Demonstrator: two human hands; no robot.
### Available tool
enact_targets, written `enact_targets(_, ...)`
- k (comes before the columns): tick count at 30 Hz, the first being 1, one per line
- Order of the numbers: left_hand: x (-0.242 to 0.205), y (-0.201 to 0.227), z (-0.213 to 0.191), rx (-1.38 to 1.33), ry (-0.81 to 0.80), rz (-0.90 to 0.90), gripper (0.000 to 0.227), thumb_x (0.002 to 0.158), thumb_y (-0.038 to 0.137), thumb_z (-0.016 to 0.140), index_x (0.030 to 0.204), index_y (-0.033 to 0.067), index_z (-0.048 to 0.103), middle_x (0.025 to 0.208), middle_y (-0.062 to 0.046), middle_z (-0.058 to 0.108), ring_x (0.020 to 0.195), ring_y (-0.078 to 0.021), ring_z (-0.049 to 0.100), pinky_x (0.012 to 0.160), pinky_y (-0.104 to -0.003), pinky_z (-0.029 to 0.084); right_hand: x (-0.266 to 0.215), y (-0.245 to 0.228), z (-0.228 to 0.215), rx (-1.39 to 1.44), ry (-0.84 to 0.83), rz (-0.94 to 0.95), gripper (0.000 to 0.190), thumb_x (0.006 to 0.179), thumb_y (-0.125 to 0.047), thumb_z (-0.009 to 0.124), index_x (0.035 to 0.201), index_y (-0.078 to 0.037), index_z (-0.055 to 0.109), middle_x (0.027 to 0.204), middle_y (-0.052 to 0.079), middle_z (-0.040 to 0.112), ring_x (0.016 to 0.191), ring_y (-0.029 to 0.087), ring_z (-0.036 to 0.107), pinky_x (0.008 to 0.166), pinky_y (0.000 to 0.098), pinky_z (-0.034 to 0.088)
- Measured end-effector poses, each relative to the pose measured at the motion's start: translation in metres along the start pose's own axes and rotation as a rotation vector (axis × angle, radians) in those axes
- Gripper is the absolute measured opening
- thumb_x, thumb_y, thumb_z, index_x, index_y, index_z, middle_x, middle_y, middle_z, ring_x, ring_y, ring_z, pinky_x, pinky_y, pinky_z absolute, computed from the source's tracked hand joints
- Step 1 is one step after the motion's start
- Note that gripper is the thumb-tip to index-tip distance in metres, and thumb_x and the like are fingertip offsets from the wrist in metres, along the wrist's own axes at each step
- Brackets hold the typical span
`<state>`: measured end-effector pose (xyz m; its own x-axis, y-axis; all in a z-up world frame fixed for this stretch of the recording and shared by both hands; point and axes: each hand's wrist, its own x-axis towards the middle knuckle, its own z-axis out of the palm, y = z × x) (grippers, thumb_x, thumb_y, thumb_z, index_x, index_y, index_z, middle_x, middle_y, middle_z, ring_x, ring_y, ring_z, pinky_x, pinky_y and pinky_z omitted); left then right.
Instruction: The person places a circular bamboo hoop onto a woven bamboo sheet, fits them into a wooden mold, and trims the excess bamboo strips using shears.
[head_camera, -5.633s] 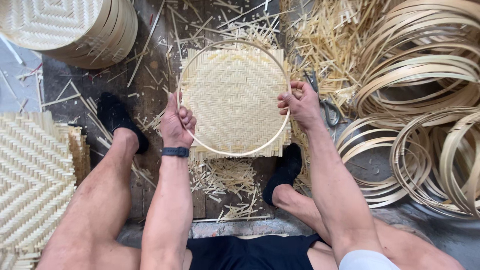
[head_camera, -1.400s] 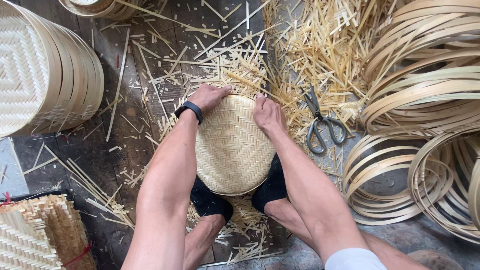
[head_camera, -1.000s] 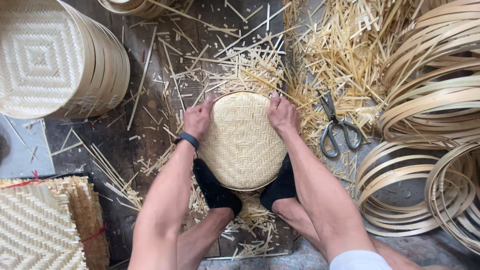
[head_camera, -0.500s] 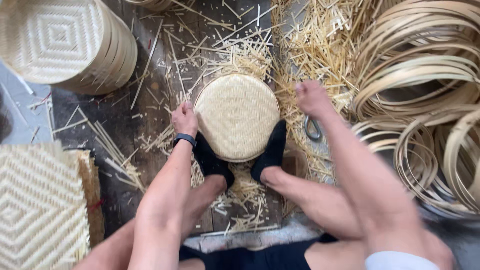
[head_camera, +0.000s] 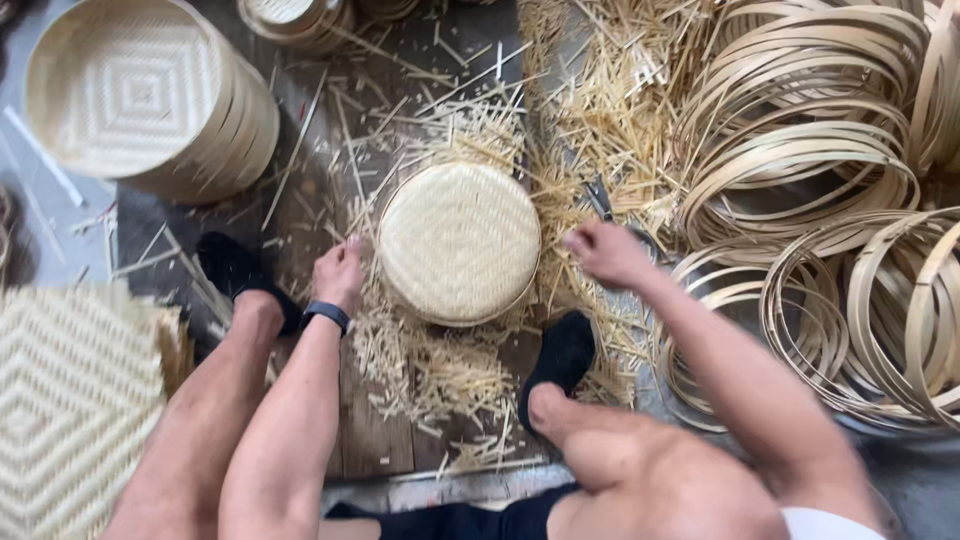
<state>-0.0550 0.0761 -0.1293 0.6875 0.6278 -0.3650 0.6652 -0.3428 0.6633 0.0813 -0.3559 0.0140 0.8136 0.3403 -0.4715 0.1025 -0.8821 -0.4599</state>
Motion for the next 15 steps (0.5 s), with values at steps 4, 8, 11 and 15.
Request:
enact_targets(4, 0.044, -0.017, 0.064, -0.509, -0.13, -0.163, 0.048, 0.102, 0.046, 0.061, 0.12, 0.0036, 0.074, 0.111, -0.005, 0.073, 0.096, -0.0164, 0.061, 0.087, -0.034, 0.05, 0.072, 0.044, 0.126, 0.401, 0.143, 0.203, 0.038, 0.101, -0.041, 0.058, 0.101, -0.004, 0.07, 0.087, 0.01, 0.073, 0.077, 0.018, 0.066, 0.078, 0.0395, 0.054)
enact_targets(8, 0.046, -0.011, 0.087, -0.988, -0.175, -0.552, 0.052, 0.102, 0.046, 0.054, 0.132, 0.0041, 0.062, 0.127, -0.007, 0.069, 0.113, -0.0214, 0.064, 0.1, -0.037, 0.051, 0.106, 0.02, 0.178, 1.273, 0.254, 0.509, 0.043, 0.103, -0.044, 0.047, 0.113, -0.008, 0.067, 0.107, 0.007, 0.071, 0.097, 0.02, 0.065, 0.088, 0.0373, 0.053)
enact_targets(11, 0.029, 0.025, 0.075, -0.946, -0.108, -0.474, 0.047, 0.104, 0.042, 0.051, 0.129, 0.0033, 0.064, 0.128, -0.008, 0.07, 0.115, -0.0213, 0.064, 0.102, -0.036, 0.05, 0.088, 0.001, 0.155, 1.299, 0.303, 0.416, 0.054, 0.104, -0.048, 0.036, 0.114, -0.005, 0.068, 0.111, 0.009, 0.072, 0.102, 0.022, 0.066, 0.093, 0.0392, 0.051)
enact_targets(15, -0.001, 0.076, 0.025, -1.167, -0.071, -0.027, 0.041, 0.112, 0.033, 0.052, 0.125, -0.0049, 0.059, 0.118, -0.016, 0.067, 0.111, -0.0276, 0.063, 0.098, -0.042, 0.053, 0.05, -0.016, 0.091, 1.613, 0.357, -0.079, 0.067, 0.115, -0.053, 0.028, 0.122, 0.003, 0.064, 0.113, 0.017, 0.068, 0.104, 0.025, 0.062, 0.097, 0.0423, 0.05)
